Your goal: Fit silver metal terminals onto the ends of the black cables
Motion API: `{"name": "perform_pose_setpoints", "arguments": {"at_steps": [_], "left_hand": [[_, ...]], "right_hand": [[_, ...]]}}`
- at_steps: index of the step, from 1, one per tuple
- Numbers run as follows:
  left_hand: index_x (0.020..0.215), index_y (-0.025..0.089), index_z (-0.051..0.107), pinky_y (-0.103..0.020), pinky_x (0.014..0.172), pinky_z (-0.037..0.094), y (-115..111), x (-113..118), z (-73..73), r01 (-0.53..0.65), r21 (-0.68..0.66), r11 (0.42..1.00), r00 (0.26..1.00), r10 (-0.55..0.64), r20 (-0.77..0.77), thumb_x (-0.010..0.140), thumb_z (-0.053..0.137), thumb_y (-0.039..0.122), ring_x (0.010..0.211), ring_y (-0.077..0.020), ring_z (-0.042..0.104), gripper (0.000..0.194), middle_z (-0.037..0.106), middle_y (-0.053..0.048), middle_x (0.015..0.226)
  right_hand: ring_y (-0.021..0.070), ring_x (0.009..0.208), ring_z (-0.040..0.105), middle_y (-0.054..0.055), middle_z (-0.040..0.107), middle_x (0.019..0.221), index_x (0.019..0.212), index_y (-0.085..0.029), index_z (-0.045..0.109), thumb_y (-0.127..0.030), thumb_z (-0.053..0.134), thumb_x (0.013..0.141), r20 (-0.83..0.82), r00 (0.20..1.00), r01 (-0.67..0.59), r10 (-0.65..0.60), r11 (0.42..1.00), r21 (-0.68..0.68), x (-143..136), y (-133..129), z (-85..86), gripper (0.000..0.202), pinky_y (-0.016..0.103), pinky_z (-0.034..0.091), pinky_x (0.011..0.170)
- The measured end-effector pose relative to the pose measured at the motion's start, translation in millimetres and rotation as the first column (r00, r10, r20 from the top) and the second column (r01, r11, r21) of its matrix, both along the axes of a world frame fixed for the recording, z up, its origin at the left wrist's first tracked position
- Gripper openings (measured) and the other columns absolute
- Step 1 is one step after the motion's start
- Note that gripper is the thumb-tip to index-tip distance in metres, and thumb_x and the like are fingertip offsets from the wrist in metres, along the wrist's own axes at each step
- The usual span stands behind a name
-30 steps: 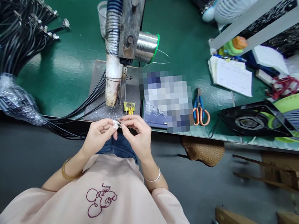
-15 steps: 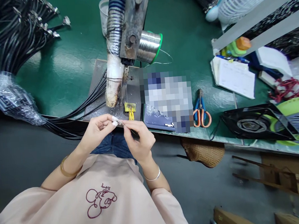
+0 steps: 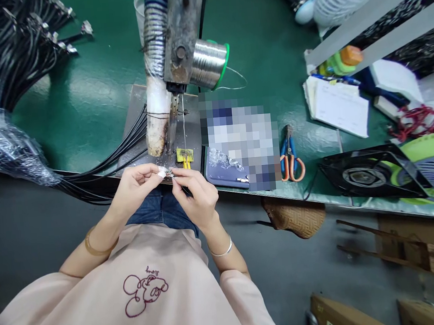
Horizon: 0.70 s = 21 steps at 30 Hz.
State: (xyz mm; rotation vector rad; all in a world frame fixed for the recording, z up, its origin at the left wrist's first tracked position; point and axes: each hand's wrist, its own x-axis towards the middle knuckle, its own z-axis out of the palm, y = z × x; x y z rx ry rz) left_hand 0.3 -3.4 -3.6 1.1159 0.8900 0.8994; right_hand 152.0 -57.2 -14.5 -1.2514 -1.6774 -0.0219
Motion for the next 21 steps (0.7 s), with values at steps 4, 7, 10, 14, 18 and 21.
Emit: {"name": "perform_pose_setpoints", "arguments": {"at_steps": [4,7,10,14,18,21], "left_hand": [[0.067,0.015,0.065,-0.021,0.053,0.038,2.2,1.0,1.6,-0.013,0.007,1.0,1.0,0.014,-0.027,0.075,0.073,0.033,0.055,-0.009,0.044,0.022,0.052,0.003,0.058],[0.065,0.015,0.063,-0.021,0.051,0.034,3.6,0.6,3.2,-0.003,-0.002,1.0,0.999,0.003,-0.039,0.075,0.072,0.032,0.053,-0.008,0.039,0.022,0.048,0.004,0.056],[0.065,0.015,0.064,-0.021,0.051,0.033,4.5,0.9,4.3,0.0,-0.016,1.0,0.999,-0.001,-0.044,0.074,0.071,0.032,0.053,-0.0082,0.038,0.021,0.047,0.004,0.056],[0.066,0.014,0.065,-0.021,0.052,0.033,6.2,2.5,4.6,0.004,-0.032,0.999,0.999,-0.006,-0.044,0.073,0.07,0.033,0.053,-0.0082,0.038,0.021,0.048,0.003,0.057],[0.067,0.014,0.066,-0.021,0.053,0.034,8.0,3.4,5.6,0.006,-0.029,1.0,0.999,-0.007,-0.042,0.073,0.068,0.032,0.055,-0.0085,0.039,0.02,0.049,0.003,0.057],[0.067,0.013,0.065,-0.021,0.049,0.028,8.8,3.9,7.4,0.016,-0.02,1.0,0.999,-0.017,-0.044,0.072,0.067,0.031,0.051,-0.0068,0.032,0.018,0.043,0.005,0.054]], "right_hand": [[0.0163,0.085,0.078,0.006,0.081,0.094,0.091,-0.022,0.065,-0.002,0.071,0.086,0.024,1.0,-0.003,0.003,1.0,0.021,0.5,3.0,-1.2,0.021,0.028,0.064,0.076],[0.0165,0.085,0.079,0.005,0.081,0.093,0.09,-0.022,0.065,-0.003,0.071,0.087,0.009,1.0,0.002,-0.002,1.0,0.012,0.8,3.9,-1.2,0.02,0.028,0.065,0.076],[0.0168,0.085,0.079,0.005,0.081,0.094,0.091,-0.022,0.066,-0.004,0.071,0.087,0.012,1.0,-0.002,0.001,1.0,0.013,1.4,4.1,-1.1,0.02,0.028,0.065,0.076],[0.017,0.085,0.079,0.006,0.081,0.095,0.091,-0.022,0.066,-0.004,0.07,0.087,0.032,0.999,-0.008,0.007,1.0,0.029,2.1,5.4,-2.1,0.02,0.028,0.066,0.076],[0.0171,0.085,0.079,0.006,0.081,0.094,0.091,-0.023,0.066,-0.003,0.071,0.087,0.024,1.0,-0.009,0.008,1.0,0.029,2.6,7.5,-2.2,0.02,0.029,0.066,0.076],[0.0167,0.086,0.079,0.006,0.081,0.095,0.092,-0.022,0.065,-0.002,0.071,0.087,0.02,1.0,-0.013,0.012,1.0,0.027,2.8,8.2,-1.1,0.021,0.029,0.066,0.076]]}}
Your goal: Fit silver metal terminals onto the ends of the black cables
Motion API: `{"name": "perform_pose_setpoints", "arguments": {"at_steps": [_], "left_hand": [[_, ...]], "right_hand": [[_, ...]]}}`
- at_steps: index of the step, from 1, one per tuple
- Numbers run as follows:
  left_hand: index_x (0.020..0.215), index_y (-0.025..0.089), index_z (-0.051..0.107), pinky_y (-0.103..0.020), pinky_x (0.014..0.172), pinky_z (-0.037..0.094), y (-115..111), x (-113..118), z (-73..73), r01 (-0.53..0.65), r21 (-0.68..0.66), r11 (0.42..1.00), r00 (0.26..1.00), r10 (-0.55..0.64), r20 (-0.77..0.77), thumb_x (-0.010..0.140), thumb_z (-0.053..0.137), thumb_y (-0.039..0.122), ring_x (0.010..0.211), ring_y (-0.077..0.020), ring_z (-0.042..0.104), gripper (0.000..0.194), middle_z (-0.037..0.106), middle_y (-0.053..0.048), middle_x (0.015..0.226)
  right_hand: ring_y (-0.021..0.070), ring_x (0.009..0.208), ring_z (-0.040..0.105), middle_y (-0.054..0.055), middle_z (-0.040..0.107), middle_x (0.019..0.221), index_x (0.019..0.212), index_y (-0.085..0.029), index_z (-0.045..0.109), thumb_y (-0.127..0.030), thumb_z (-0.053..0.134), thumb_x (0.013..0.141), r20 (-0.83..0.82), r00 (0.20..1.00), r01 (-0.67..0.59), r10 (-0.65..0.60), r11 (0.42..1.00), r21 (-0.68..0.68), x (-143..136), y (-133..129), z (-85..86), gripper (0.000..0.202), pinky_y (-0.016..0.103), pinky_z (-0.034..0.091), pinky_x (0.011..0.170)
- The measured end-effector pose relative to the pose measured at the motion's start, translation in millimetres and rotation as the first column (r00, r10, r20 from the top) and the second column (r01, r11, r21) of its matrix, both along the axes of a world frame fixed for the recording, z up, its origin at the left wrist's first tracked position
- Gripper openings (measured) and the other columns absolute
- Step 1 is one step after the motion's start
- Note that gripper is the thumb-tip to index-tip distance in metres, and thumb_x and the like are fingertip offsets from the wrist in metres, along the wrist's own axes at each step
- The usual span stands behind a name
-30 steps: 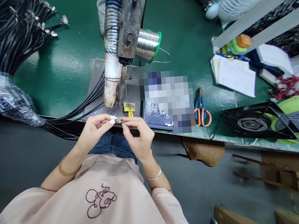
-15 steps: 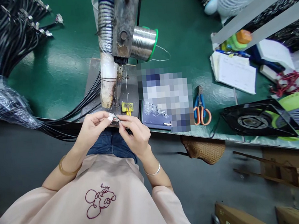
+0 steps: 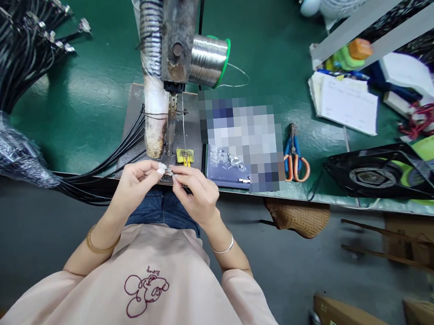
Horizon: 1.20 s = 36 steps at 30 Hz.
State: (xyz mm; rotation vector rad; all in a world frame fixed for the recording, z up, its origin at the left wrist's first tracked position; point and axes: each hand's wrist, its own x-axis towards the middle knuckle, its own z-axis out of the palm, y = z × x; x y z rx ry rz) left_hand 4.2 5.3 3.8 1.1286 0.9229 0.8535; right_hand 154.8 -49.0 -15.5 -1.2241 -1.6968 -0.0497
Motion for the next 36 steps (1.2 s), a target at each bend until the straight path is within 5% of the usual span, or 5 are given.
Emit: {"name": "perform_pose_setpoints", "arguments": {"at_steps": [36], "left_hand": [[0.07,0.014,0.064,-0.021,0.045,0.022,1.6,0.5,3.2,-0.039,0.052,0.998,0.999,0.04,-0.012,0.073,0.067,0.025,0.049,-0.0058,0.025,0.011,0.035,0.009,0.052]], "right_hand": [[0.0161,0.085,0.078,0.006,0.08,0.095,0.091,-0.023,0.066,-0.005,0.071,0.088,0.022,1.0,0.021,-0.02,0.999,-0.036,-1.8,2.4,10.1,0.019,0.028,0.065,0.076]]}}
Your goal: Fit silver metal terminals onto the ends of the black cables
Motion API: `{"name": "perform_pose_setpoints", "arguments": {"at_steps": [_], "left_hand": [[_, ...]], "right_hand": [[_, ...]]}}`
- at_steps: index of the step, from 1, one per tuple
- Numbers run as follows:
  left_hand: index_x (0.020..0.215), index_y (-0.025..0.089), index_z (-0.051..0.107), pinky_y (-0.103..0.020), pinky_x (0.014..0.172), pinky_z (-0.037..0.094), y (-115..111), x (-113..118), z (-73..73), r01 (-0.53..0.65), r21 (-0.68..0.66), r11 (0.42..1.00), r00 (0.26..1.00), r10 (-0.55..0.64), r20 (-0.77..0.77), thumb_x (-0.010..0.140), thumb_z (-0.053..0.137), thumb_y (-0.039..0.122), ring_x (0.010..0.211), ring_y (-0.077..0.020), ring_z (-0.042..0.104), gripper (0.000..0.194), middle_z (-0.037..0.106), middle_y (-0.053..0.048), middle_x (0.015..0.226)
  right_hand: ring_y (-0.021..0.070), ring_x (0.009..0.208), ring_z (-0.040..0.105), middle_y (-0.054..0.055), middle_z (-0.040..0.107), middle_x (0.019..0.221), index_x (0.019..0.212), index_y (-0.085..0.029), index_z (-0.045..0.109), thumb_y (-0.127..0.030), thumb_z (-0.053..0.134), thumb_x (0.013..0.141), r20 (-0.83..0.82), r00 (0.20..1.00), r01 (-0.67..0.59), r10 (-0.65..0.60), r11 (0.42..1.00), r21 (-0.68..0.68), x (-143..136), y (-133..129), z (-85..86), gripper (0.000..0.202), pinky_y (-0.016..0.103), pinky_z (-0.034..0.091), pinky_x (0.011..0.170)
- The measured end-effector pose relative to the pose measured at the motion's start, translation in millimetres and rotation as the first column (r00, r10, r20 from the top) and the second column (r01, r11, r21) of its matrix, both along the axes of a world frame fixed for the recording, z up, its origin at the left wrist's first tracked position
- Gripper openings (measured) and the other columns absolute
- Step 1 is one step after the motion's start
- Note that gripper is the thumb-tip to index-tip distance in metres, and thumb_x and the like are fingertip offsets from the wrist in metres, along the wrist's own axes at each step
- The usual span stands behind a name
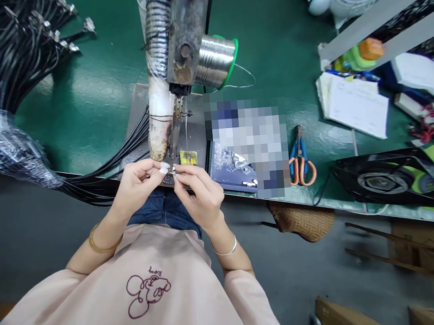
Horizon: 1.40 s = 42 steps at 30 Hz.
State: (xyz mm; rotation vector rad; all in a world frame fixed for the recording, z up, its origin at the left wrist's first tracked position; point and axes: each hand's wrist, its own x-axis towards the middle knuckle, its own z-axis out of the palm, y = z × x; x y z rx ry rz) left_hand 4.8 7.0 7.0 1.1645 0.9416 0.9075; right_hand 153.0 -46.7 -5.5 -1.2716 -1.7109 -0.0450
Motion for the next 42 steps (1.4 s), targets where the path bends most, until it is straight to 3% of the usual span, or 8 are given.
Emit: {"name": "perform_pose_setpoints", "arguments": {"at_steps": [13,21,35,42], "left_hand": [[0.068,0.014,0.066,-0.02,0.047,0.024,-0.3,-0.9,-3.3,0.0,-0.026,1.0,1.0,0.0,-0.03,0.07,0.066,0.025,0.05,-0.0062,0.03,0.011,0.04,0.007,0.053],[0.073,0.014,0.066,-0.02,0.046,0.021,-5.1,-1.2,-6.9,0.025,-0.014,1.0,1.0,-0.025,-0.012,0.073,0.064,0.02,0.048,-0.0053,0.025,0.007,0.035,0.009,0.053],[0.07,0.015,0.067,-0.019,0.044,0.022,-4.4,0.5,2.7,-0.03,0.017,0.999,0.997,0.031,-0.065,0.069,0.066,0.022,0.048,-0.0055,0.023,0.007,0.033,0.009,0.052],[0.071,0.013,0.067,-0.018,0.045,0.025,-2.4,-2.8,1.2,0.028,-0.018,0.999,0.995,-0.029,-0.093,0.07,0.065,0.023,0.05,-0.0055,0.027,0.01,0.04,0.007,0.053]], "right_hand": [[0.0175,0.086,0.078,0.004,0.08,0.095,0.09,-0.024,0.067,-0.006,0.071,0.087,-0.01,1.0,-0.013,0.012,1.0,-0.027,1.2,-0.6,-3.0,0.019,0.03,0.065,0.077],[0.0166,0.084,0.078,0.005,0.079,0.094,0.093,-0.024,0.065,-0.005,0.07,0.088,0.041,0.999,-0.006,0.007,1.0,-0.001,1.6,-1.5,-4.2,0.02,0.027,0.064,0.075],[0.0163,0.085,0.078,0.003,0.079,0.095,0.095,-0.025,0.068,-0.005,0.071,0.087,0.043,0.999,0.02,-0.02,1.0,-0.005,-0.3,-1.1,1.7,0.022,0.026,0.064,0.077],[0.0161,0.082,0.077,0.004,0.079,0.091,0.09,-0.024,0.061,-0.005,0.069,0.088,0.044,0.999,-0.022,0.022,1.0,-0.011,0.1,-1.2,0.6,0.021,0.027,0.063,0.071]]}}
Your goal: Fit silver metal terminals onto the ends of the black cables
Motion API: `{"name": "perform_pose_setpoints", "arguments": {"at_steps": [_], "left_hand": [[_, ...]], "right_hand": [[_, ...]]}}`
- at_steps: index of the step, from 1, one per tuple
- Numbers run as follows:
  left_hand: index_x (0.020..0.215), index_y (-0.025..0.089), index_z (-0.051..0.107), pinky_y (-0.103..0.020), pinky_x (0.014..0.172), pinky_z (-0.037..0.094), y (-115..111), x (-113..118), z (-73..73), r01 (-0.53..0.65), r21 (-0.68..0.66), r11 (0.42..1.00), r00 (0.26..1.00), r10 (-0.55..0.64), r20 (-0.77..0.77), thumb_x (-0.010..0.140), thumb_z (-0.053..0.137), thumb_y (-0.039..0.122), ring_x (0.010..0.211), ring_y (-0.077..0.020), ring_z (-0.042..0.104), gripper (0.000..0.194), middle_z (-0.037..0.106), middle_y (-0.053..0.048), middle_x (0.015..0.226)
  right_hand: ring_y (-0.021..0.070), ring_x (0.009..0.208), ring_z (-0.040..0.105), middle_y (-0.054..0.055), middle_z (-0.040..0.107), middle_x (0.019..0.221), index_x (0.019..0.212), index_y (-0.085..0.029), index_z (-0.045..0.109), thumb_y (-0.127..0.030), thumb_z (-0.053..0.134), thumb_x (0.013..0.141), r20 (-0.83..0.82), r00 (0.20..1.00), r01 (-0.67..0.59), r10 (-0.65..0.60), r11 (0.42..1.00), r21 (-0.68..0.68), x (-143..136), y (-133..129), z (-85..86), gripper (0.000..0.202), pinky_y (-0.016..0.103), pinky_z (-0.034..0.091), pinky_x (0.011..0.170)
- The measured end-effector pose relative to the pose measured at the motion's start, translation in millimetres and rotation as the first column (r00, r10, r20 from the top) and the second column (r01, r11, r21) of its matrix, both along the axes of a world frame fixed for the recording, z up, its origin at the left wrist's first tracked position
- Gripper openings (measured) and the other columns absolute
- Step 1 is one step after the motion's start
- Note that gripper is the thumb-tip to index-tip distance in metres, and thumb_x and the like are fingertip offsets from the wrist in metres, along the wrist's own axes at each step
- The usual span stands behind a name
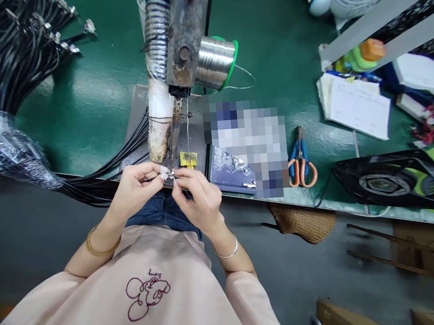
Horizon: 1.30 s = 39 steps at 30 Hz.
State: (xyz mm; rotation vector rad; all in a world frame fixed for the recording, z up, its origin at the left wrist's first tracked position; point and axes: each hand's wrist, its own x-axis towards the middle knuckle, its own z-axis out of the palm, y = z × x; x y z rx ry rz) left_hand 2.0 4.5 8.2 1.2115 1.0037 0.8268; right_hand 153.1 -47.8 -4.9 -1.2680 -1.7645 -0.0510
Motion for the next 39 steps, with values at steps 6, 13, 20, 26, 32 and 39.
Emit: {"name": "perform_pose_setpoints", "arguments": {"at_steps": [6,13,20,26,32,39], "left_hand": [[0.071,0.014,0.067,-0.019,0.045,0.024,-1.1,1.7,-0.8,-0.004,0.032,0.999,1.0,0.005,-0.007,0.071,0.066,0.024,0.049,-0.0058,0.023,0.01,0.032,0.009,0.052],[0.074,0.014,0.067,-0.018,0.044,0.022,-3.9,2.4,-1.1,-0.023,0.217,0.976,0.996,0.04,-0.075,0.077,0.061,0.021,0.048,-0.0058,0.021,0.009,0.029,0.01,0.053],[0.073,0.014,0.065,-0.017,0.043,0.021,-2.3,1.0,-0.2,-0.012,0.265,0.964,0.997,0.032,-0.072,0.078,0.06,0.02,0.048,-0.0055,0.02,0.009,0.027,0.01,0.052],[0.073,0.014,0.064,-0.018,0.044,0.018,-1.5,-1.2,-3.4,0.049,0.063,0.997,0.999,-0.049,-0.012,0.076,0.062,0.025,0.05,-0.0055,0.022,0.011,0.033,0.009,0.054],[0.076,0.012,0.066,-0.02,0.046,0.017,-8.1,-1.0,-3.0,0.078,0.095,0.992,0.996,-0.073,-0.05,0.08,0.059,0.026,0.05,-0.006,0.022,0.016,0.029,0.009,0.054],[0.074,0.012,0.067,-0.021,0.046,0.018,-7.5,0.9,-5.3,-0.031,0.124,0.992,0.999,0.034,-0.026,0.076,0.061,0.025,0.049,-0.0058,0.024,0.014,0.031,0.008,0.053]], "right_hand": [[0.0152,0.082,0.077,0.003,0.079,0.09,0.091,-0.024,0.062,-0.006,0.069,0.089,-0.01,1.0,0.019,-0.019,1.0,0.01,0.3,0.7,-2.3,0.02,0.026,0.062,0.072],[0.0146,0.082,0.077,0.003,0.078,0.09,0.091,-0.024,0.065,-0.006,0.072,0.089,-0.005,0.998,0.055,-0.055,0.998,0.009,-1.7,2.0,-1.7,0.019,0.024,0.063,0.074],[0.0148,0.082,0.077,0.005,0.079,0.093,0.091,-0.024,0.063,-0.006,0.071,0.089,0.032,0.999,0.043,-0.044,0.999,0.01,-2.6,-0.5,3.6,0.019,0.024,0.063,0.074],[0.0153,0.082,0.078,0.006,0.079,0.092,0.091,-0.023,0.059,-0.006,0.068,0.09,0.059,0.998,-0.009,0.01,1.0,-0.01,2.2,-0.2,3.2,0.02,0.024,0.063,0.073],[0.0146,0.082,0.077,0.003,0.078,0.087,0.093,-0.023,0.06,-0.007,0.066,0.092,0.002,1.0,0.014,-0.013,0.993,-0.114,7.5,-1.4,8.8,0.018,0.025,0.062,0.074],[0.0154,0.081,0.078,0.003,0.079,0.091,0.092,-0.024,0.063,-0.006,0.068,0.09,0.042,0.999,0.009,-0.008,1.0,-0.021,2.5,-2.9,3.6,0.019,0.026,0.063,0.072]]}}
